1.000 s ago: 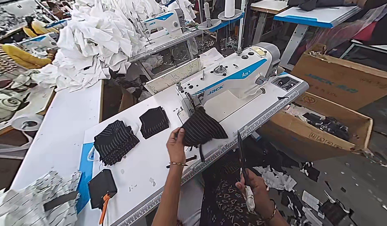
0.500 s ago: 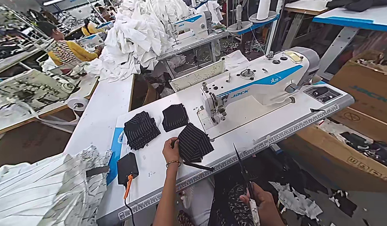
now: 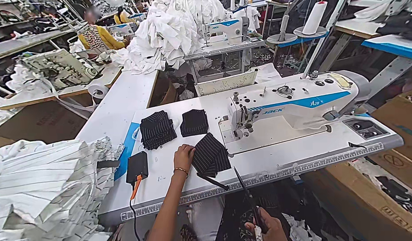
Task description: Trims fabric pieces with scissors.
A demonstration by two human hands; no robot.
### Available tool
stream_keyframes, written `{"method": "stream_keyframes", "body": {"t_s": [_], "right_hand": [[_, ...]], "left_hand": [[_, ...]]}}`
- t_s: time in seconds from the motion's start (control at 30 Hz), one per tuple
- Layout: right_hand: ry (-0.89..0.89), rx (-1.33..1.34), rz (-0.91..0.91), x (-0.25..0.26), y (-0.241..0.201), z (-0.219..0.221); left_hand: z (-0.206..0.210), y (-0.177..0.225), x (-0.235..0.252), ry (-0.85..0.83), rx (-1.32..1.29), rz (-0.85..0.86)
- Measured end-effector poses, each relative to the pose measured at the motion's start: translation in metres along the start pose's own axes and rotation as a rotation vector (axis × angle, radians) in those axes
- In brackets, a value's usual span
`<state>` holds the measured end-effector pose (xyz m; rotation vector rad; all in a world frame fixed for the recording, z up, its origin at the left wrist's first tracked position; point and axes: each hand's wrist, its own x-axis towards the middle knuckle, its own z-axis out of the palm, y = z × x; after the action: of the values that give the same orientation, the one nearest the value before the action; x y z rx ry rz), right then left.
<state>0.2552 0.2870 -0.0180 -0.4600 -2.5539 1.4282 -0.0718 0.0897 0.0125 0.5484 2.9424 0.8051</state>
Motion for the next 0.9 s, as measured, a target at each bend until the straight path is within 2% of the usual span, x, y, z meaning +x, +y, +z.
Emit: {"method": "stream_keyframes", "body": {"t_s": [0.1,0.13,0.23,0.3,0.33,0.37,0.43,0.5,0.53,0.57,0.6,0.7,0.73,0.77,0.87,0.9], "right_hand": [[-0.015,-0.018,-0.005,-0.002,-0.002,-0.001],[-0.019,-0.024,-0.004,-0.004,-0.001,-0.001],[-0.022,-0.046,0.005,-0.009,0.005,-0.003],[-0.01,-0.051,0.024,-0.013,0.007,-0.004],[0.005,-0.053,0.028,-0.015,0.008,-0.004],[0.031,-0.056,0.023,-0.016,0.009,-0.003],[0.092,-0.053,0.002,-0.016,0.011,-0.002],[0.12,-0.04,0.006,-0.015,0.013,-0.003],[0.132,-0.038,0.012,-0.015,0.014,-0.004],[0.144,-0.04,0.011,-0.015,0.016,-0.004],[0.151,-0.041,0.009,-0.015,0.018,-0.005],[0.145,-0.033,0.023,-0.016,0.019,-0.007],[0.139,-0.038,0.025,-0.017,0.02,-0.007],[0.127,-0.042,0.026,-0.017,0.021,-0.007],[0.071,-0.06,0.035,-0.015,0.019,-0.01],[0.043,-0.065,0.051,-0.015,0.015,-0.01]], "left_hand": [[-0.005,0.009,0.004,-0.053,0.079,-0.009],[-0.005,0.009,0.004,-0.018,0.059,0.021],[0.0,0.013,0.01,0.317,-0.242,0.159],[-0.011,0.037,0.007,0.425,-0.465,0.166],[-0.02,0.049,0.002,0.397,-0.548,0.192],[-0.03,0.06,-0.005,0.297,-0.619,0.24],[-0.048,0.074,-0.023,-0.053,-0.691,0.349],[-0.06,0.077,-0.038,-0.48,-0.659,0.39],[-0.061,0.073,-0.041,-0.642,-0.631,0.378],[-0.059,0.067,-0.043,-0.714,-0.617,0.353],[-0.055,0.058,-0.045,-0.667,-0.61,0.316],[-0.035,0.034,-0.042,-0.252,-0.551,0.152],[-0.026,0.029,-0.041,-0.169,-0.503,0.126],[-0.017,0.026,-0.04,-0.165,-0.439,0.127],[0.008,0.024,-0.037,-0.317,-0.224,0.124],[0.014,0.022,-0.034,-0.304,-0.182,0.105]]}}
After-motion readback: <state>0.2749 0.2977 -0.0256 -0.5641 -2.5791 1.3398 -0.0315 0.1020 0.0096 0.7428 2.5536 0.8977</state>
